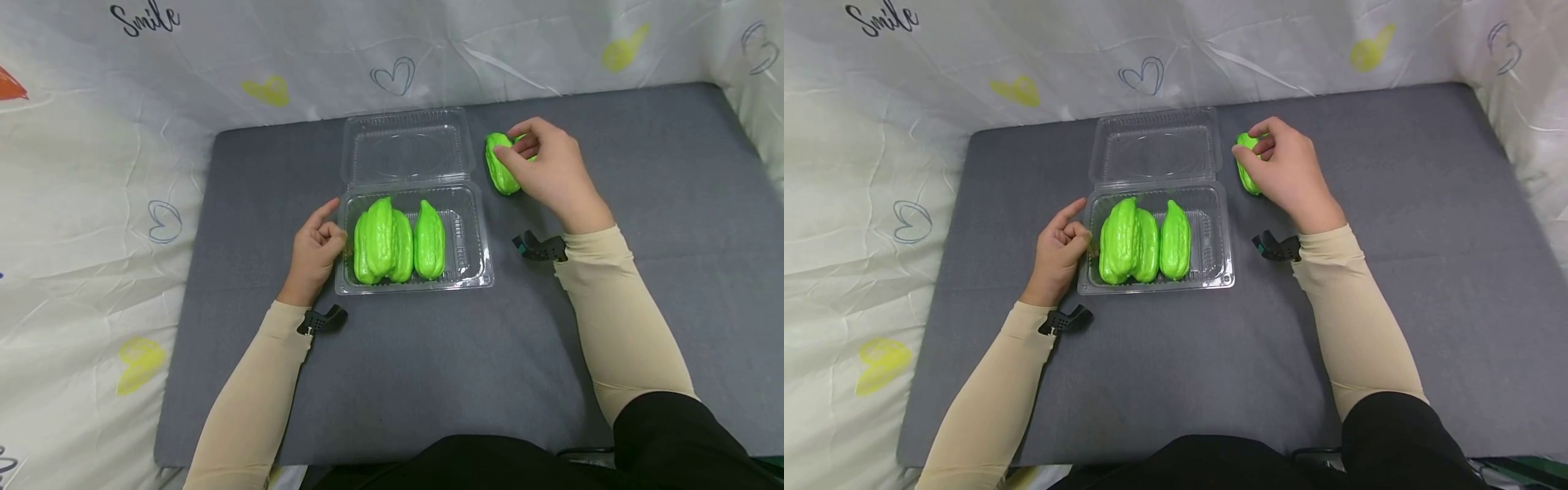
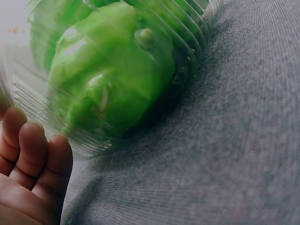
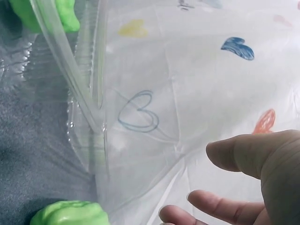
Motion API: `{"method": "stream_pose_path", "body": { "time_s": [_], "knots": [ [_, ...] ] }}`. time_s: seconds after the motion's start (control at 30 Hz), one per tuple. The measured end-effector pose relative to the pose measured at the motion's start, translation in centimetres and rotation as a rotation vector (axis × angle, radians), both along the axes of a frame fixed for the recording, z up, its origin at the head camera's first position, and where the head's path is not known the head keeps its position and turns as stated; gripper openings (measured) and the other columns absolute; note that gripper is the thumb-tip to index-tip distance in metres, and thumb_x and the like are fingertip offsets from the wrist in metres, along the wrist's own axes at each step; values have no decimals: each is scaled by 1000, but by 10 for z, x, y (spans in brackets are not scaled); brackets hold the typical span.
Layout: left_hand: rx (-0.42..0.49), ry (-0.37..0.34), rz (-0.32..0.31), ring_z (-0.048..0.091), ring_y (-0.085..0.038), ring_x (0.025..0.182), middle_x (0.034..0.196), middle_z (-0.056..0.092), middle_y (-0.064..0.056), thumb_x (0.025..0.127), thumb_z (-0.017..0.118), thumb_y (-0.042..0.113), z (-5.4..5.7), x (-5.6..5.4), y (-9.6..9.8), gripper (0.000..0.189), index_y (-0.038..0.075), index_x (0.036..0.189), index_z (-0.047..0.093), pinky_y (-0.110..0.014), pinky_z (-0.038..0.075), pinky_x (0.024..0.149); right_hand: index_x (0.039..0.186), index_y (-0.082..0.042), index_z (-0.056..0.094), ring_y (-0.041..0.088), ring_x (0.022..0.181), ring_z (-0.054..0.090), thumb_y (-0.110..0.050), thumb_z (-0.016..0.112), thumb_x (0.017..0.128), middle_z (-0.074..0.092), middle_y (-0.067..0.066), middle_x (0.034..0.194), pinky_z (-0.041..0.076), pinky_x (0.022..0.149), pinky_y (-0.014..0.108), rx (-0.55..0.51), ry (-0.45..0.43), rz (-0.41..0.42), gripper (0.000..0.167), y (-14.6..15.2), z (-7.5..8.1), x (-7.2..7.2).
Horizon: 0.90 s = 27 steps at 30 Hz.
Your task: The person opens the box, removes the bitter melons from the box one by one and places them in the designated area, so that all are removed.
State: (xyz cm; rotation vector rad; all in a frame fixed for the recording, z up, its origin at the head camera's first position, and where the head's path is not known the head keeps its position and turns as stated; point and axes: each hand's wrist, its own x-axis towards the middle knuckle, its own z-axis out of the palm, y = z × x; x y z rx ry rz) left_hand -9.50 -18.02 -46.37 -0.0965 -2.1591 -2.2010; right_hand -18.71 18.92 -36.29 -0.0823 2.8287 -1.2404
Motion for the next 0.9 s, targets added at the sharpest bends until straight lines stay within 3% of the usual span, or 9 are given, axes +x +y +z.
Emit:
{"method": "stream_pose_path", "body": {
  "time_s": [0.27, 0.63, 0.9],
  "knots": [
    [5, -3, -4, 51, -7, 63, 74, 60, 5, 91, 54, -10, -1, 0, -1, 70, -1, 158, 41, -21, 47, 66, 139, -8, 62, 20, 112, 63, -46, 63, 99, 69, 7, 119, 45, 84, 31, 4, 2, 18, 55, -4, 2, 3],
    [2, -1, -4, 52, -7, 64, 73, 60, 5, 91, 54, -10, -1, -1, -1, 69, 1, 158, 43, -21, 47, 66, 141, -6, 60, 25, 117, 63, -47, 62, 100, 69, 11, 125, 46, 88, 39, 21, -23, 60, 58, -9, 8, 9],
    [7, -1, -7, 52, -7, 64, 73, 60, 5, 90, 54, -10, -1, -1, 0, 69, -2, 158, 41, -21, 48, 66, 141, -5, 60, 28, 120, 63, -49, 62, 100, 67, 13, 131, 49, 97, 46, -2, -57, 76, 60, -10, 12, 14]
  ]
}}
